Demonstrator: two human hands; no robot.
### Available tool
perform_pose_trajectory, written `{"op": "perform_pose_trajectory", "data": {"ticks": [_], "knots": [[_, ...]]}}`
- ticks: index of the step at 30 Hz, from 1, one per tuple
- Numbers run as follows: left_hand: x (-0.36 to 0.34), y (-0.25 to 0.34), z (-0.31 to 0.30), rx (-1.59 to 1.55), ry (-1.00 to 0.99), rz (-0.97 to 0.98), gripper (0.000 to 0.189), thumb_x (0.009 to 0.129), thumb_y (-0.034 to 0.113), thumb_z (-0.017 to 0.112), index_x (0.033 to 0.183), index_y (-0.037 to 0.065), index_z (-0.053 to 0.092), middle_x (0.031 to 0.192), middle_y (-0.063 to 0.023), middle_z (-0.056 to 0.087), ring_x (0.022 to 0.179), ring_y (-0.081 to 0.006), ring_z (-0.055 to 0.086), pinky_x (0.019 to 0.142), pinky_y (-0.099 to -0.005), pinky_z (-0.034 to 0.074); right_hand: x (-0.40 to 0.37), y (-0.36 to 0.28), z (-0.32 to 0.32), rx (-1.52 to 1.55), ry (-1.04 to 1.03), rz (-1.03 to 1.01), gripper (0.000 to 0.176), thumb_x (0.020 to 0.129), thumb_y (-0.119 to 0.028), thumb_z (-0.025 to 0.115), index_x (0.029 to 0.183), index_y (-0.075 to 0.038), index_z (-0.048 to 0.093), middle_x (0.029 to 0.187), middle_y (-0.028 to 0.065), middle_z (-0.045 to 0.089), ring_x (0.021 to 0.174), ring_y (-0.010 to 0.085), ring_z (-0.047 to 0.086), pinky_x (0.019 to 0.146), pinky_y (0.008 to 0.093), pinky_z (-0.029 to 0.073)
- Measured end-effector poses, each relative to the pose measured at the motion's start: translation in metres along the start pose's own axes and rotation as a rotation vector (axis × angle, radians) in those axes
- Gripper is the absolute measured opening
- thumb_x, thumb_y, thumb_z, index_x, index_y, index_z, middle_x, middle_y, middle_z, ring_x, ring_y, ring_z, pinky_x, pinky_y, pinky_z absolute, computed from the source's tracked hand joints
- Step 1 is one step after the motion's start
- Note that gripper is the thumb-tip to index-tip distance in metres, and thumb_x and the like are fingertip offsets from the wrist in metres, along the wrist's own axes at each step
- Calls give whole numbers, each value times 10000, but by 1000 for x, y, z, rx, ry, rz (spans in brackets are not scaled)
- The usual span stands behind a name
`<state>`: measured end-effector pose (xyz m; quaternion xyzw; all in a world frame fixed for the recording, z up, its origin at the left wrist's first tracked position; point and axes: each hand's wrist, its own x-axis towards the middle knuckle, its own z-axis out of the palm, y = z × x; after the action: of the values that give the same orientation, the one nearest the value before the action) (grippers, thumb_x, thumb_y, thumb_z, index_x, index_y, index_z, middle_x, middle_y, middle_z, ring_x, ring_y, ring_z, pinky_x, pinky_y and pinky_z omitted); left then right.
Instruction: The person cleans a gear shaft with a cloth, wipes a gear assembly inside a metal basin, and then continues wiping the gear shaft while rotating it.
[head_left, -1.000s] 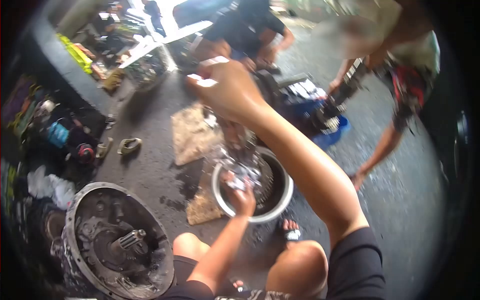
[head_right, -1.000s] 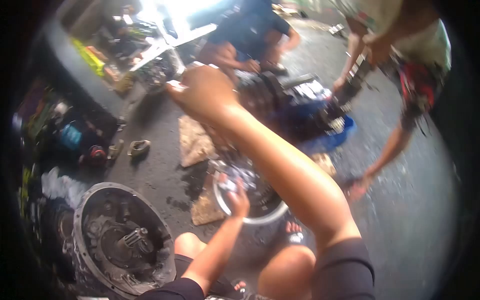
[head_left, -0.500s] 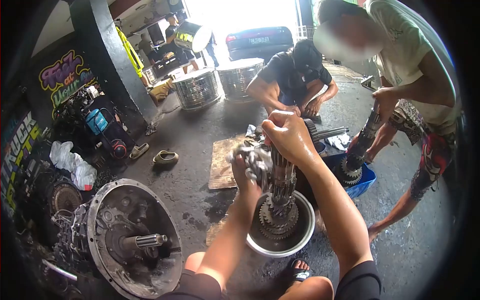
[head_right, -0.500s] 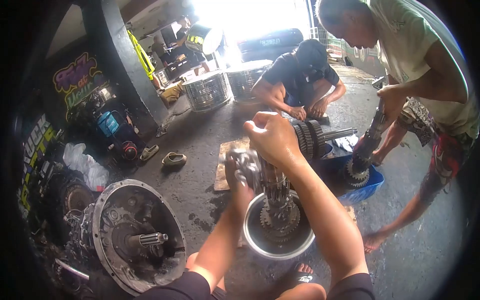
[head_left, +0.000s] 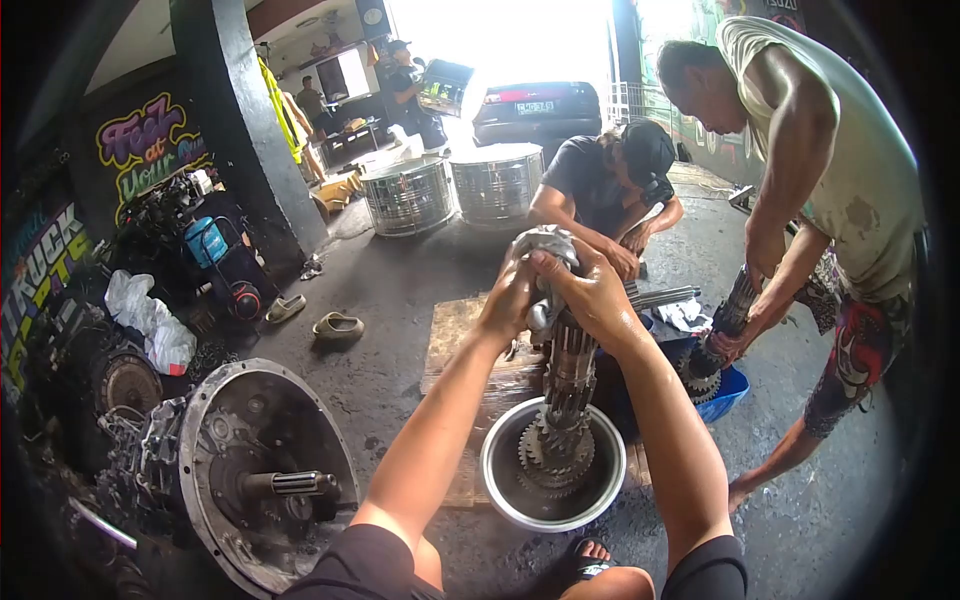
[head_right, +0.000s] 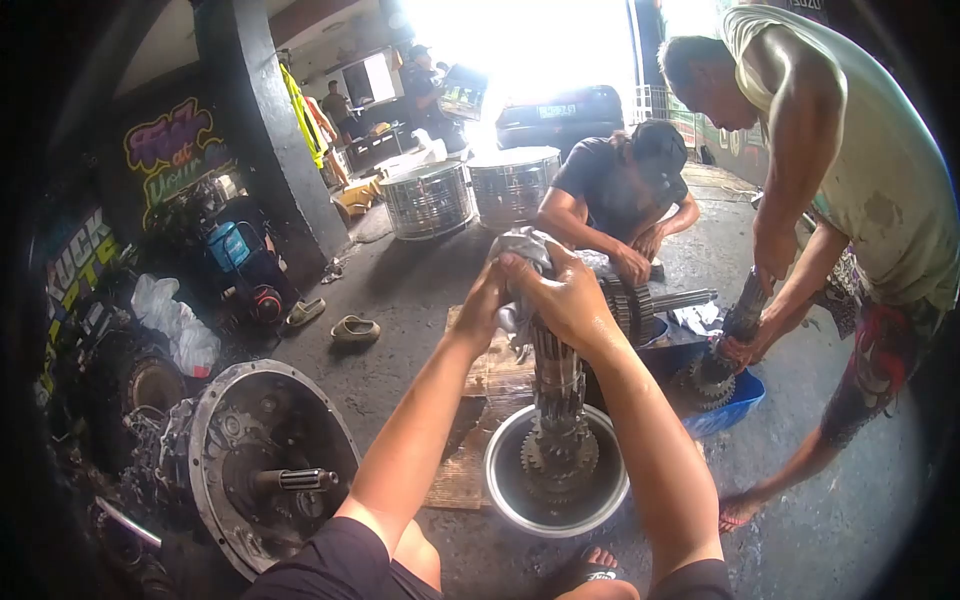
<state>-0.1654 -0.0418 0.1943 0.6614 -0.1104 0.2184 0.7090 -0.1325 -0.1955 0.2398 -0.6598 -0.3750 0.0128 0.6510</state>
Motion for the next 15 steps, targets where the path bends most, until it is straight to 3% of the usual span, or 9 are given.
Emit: {"op": "perform_pose_trajectory", "data": {"ticks": [2, 3, 5, 7, 8, 9, 11, 12, 15], "knots": [[-22, -4, -2, -165, -8, -42, 611, 1042, 552, 387, 1487, 133, 402, 1415, -72, 515, 1279, -222, 511, 1118, -419, 347, -4, -12, -1, 76, -82, 101, 336, 947, -303, 671, 1101, -6, 699, 997, 72, 722, 913, 126, 651, 827, 284, 513], [-35, -5, -5, -331, -18, -81, 669, 1028, 596, 386, 1514, 137, 368, 1439, -71, 500, 1292, -213, 498, 1127, -423, 328, -4, -8, 2, 80, -88, 92, 336, 947, -303, 671, 1101, -6, 699, 997, 72, 722, 913, 126, 651, 827, 284, 513], [-63, -21, 9, -350, 14, -120, 769, 981, 670, 422, 1528, 134, 351, 1426, -64, 507, 1290, -197, 487, 1116, -410, 332, -3, 3, 2, 290, 5, -23, 278, 951, -256, 650, 1109, -32, 698, 1003, 55, 719, 891, 105, 643, 792, 267, 514], [-76, -67, 9, -313, -175, -203, 813, 953, 655, 511, 1536, 118, 327, 1362, -47, 542, 1234, -176, 525, 1064, -393, 390, -7, -5, -1, 314, 77, 6, 282, 966, -259, 644, 1161, -56, 661, 1015, 48, 699, 885, 130, 650, 791, 296, 532], [-82, -68, 19, -241, -120, -66, 800, 921, 458, 705, 1523, 97, 322, 1318, -49, 561, 1167, -155, 566, 982, -358, 478, -7, -5, -5, 572, 58, 102, 297, 975, -265, 639, 1196, -67, 630, 1039, 53, 679, 892, 145, 652, 803, 306, 538], [-80, -66, 23, -237, -118, -61, 800, 921, 458, 705, 1523, 97, 322, 1318, -49, 561, 1167, -155, 566, 982, -358, 478, -6, -4, -10, 831, 36, 201, 315, 984, -271, 633, 1231, -78, 599, 1064, 57, 660, 899, 160, 655, 816, 315, 545], [-76, -64, 30, 43, -32, -172, 815, 865, 220, 810, 1503, 87, 319, 1192, -45, 618, 1048, -143, 629, 896, -306, 540, -3, 11, -14, 914, 35, 192, 332, 998, -293, 618, 1255, -90, 560, 1109, 72, 625, 953, 178, 653, 854, 330, 547], [-69, -62, 35, -130, -10, -194, 780, 804, 124, 856, 1430, 66, 396, 1107, -50, 649, 973, -145, 662, 810, -258, 567, -3, 17, -16, 894, 103, 163, 323, 1001, -293, 611, 1244, -85, 565, 1121, 75, 622, 976, 176, 648, 856, 324, 544], [-62, -46, 28, -237, -103, -243, 744, 772, 179, 874, 1377, 60, 460, 1134, -52, 632, 1045, -155, 633, 924, -324, 537, -13, 33, -28, 759, 239, 76, 324, 1007, -302, 586, 1232, -70, 562, 1127, 79, 621, 1028, 178, 636, 882, 322, 531]]}}
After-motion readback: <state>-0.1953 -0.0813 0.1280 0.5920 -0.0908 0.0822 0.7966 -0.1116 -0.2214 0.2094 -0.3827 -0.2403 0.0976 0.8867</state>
